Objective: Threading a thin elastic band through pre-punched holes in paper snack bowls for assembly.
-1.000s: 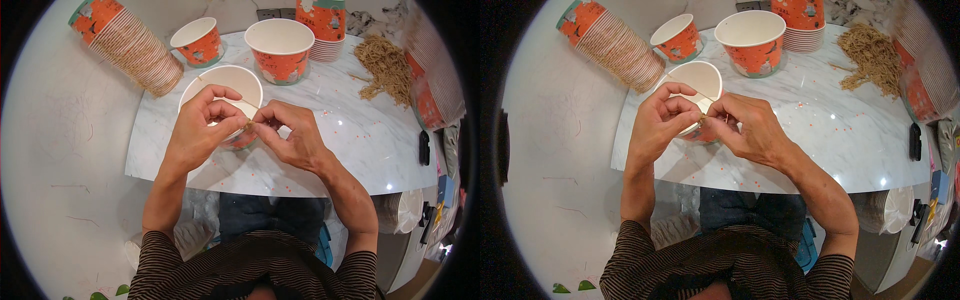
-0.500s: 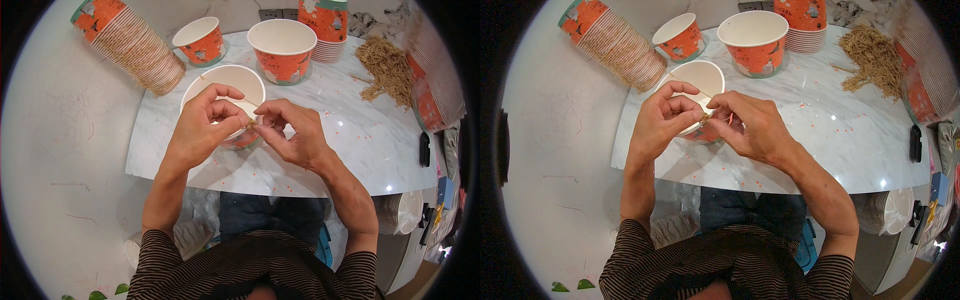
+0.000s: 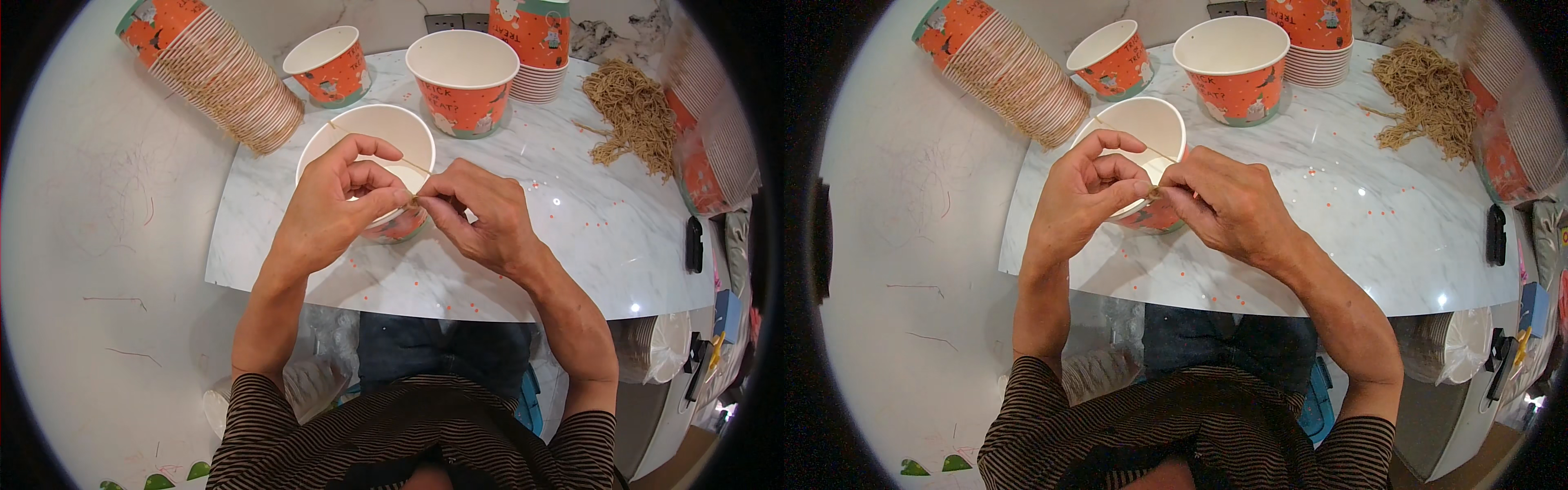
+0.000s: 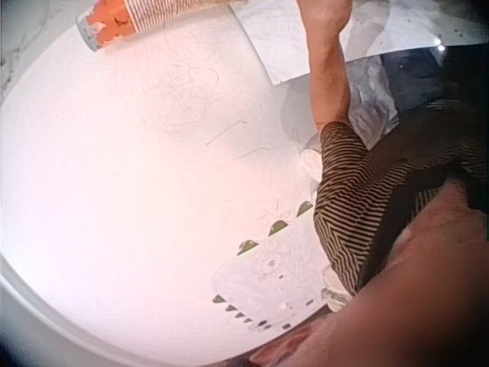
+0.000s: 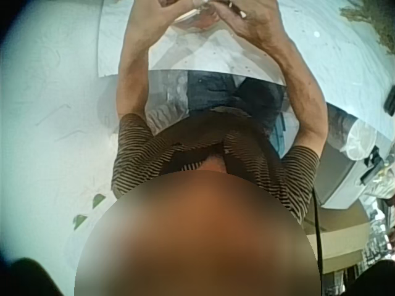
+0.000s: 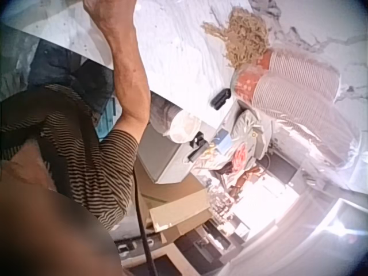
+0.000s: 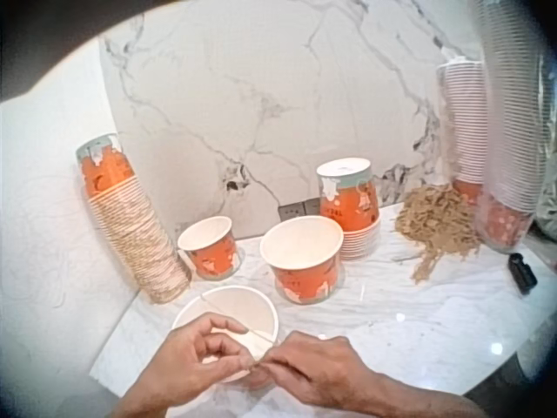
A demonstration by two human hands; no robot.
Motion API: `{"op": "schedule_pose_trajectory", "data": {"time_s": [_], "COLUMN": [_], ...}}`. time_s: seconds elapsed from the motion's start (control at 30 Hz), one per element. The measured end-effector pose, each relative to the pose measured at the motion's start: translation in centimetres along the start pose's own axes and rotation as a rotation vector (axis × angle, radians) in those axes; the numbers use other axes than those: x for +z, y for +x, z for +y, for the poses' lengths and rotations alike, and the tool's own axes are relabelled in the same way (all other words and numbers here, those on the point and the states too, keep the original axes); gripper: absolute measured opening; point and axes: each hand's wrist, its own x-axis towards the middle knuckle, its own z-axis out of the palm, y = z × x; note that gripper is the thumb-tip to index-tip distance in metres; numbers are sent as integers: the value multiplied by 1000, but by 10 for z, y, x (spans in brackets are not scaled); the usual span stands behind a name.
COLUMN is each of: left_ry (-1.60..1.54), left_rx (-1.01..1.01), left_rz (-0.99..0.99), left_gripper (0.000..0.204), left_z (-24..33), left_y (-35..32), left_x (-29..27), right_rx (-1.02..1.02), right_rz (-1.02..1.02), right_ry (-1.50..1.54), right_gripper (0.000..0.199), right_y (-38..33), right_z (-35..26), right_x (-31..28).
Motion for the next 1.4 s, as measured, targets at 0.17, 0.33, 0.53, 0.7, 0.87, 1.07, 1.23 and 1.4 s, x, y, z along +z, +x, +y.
{"op": "schedule_pose_trajectory", "data": {"time_s": [0.17, 0.33, 0.53, 0.7, 0.87, 1.07, 1.23, 1.4], "left_ry": [-12, 51, 98, 164, 288, 425, 365, 502], "left_rx": [41, 41, 93, 115, 370, 484, 391, 557], "left_rz": [10, -10, -65, -101, -72, -70, -64, -21], "left_gripper": [34, 32, 32, 27, 24, 16, 21, 27], "left_z": [-4, -1, -3, -2, -12, -20, -16, -4], "left_y": [-1, -5, -8, -12, -14, -5, -2, -2], "left_x": [0, -2, -3, -6, -3, -5, -1, 16], "right_rx": [1, 38, 12, -14, 119, 239, 461, 599], "right_rz": [-34, -116, -150, -152, -93, -24, -124, -163], "right_ry": [31, 40, 28, -18, 9, 34, 247, 618], "right_gripper": [12, 12, 13, 12, 10, 8, 11, 10], "right_y": [3, 6, 7, 8, 6, 6, 9, 14], "right_z": [-2, -3, -1, 1, 2, 3, 7, 2], "right_x": [-3, -12, -17, -19, -15, -12, -27, -41]}}
